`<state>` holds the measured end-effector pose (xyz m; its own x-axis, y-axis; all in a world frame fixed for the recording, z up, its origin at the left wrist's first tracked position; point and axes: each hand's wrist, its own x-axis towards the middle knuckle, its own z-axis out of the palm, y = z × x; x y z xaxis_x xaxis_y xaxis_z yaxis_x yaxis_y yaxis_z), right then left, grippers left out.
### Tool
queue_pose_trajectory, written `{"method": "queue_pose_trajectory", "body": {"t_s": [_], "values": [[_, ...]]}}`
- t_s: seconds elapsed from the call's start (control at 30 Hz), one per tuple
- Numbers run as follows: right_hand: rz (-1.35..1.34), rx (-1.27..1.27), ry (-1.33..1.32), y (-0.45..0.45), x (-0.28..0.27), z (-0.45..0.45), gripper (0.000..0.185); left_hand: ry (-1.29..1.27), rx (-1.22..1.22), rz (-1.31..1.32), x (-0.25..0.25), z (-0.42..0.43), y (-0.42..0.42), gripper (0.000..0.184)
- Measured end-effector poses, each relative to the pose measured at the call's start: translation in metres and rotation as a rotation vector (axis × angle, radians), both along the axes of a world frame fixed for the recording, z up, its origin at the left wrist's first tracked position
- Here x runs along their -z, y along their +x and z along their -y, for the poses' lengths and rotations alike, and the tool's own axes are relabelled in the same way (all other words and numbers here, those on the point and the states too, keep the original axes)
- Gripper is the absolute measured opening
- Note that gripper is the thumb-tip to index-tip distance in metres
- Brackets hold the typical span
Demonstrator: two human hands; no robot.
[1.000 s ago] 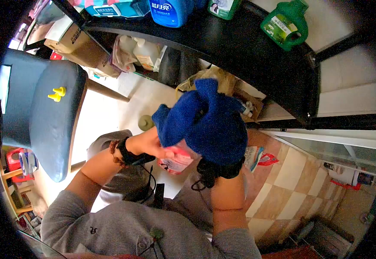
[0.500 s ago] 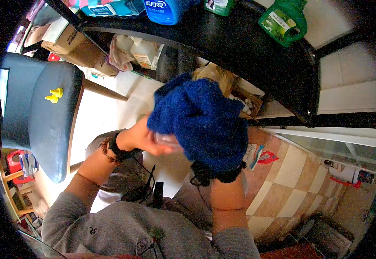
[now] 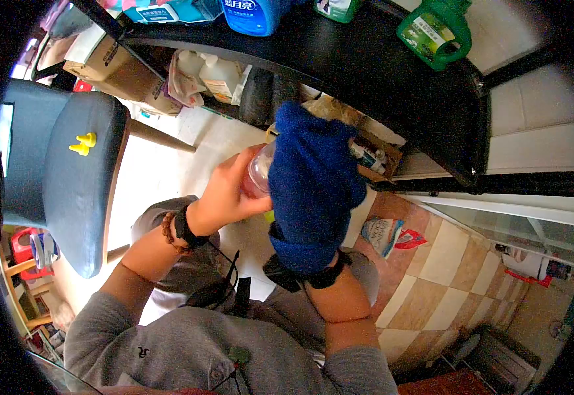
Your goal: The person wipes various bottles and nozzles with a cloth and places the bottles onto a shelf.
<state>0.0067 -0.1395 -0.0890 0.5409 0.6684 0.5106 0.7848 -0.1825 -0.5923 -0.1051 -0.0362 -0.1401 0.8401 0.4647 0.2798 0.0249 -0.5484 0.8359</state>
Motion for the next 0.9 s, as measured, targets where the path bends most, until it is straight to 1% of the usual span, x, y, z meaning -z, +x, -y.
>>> {"method": "queue_pose_trajectory", "body": {"t_s": [0.03,0.07,0.17,0.2,0.27,0.3,0.33,0.37,0.43,0.5,0.57,0.63,0.7,0.8,0.9], "values": [[-0.003,-0.011,-0.008,0.002,-0.009,-0.001,0.034,-0.013,0.001,0.028,0.002,-0.003,0.001,0.063],[-0.065,-0.065,-0.007,0.008,-0.026,0.002,0.036,-0.027,0.001,0.057,0.003,-0.005,0.001,0.062],[-0.134,-0.143,0.109,0.008,-0.034,0.002,0.040,-0.356,0.068,-0.057,-0.014,-0.013,-0.005,0.061],[-0.131,-0.150,0.128,0.008,-0.032,0.003,0.040,-0.249,0.089,-0.007,-0.013,-0.014,-0.005,0.059],[-0.118,-0.161,0.126,0.011,-0.026,0.005,0.038,-0.226,0.107,0.065,-0.013,-0.010,-0.003,0.060],[-0.053,-0.108,0.003,0.012,-0.025,0.006,0.036,-0.214,0.118,0.100,-0.012,-0.009,-0.002,0.060],[0.018,-0.062,-0.121,0.013,-0.024,0.007,0.035,-0.149,0.104,0.091,-0.012,-0.008,-0.002,0.062],[0.145,0.039,-0.347,0.013,-0.025,0.007,0.034,-0.083,0.090,0.082,-0.012,-0.008,-0.002,0.063],[0.246,0.036,-0.394,0.016,-0.026,0.005,0.031,0.021,0.072,0.069,-0.013,-0.007,-0.001,0.066],[0.193,-0.169,-0.034,0.020,-0.026,0.004,0.029,0.096,0.063,0.064,-0.014,-0.007,-0.001,0.069],[0.281,-0.221,-0.068,0.026,-0.026,0.008,0.034,0.123,0.061,0.083,-0.011,-0.008,-0.001,0.070],[0.244,-0.263,-0.088,0.028,-0.026,0.009,0.038,0.129,0.057,0.078,-0.007,-0.009,-0.003,0.070],[0.207,-0.299,-0.100,0.030,-0.026,0.009,0.038,0.116,0.054,0.046,-0.003,-0.010,-0.005,0.070],[0.124,-0.312,-0.104,0.030,-0.024,0.008,0.039,0.124,0.079,0.073,-0.002,-0.013,-0.005,0.069],[0.036,-0.306,-0.126,0.032,-0.021,0.008,0.040,0.212,0.069,0.078,-0.002,-0.014,-0.004,0.070]]}}
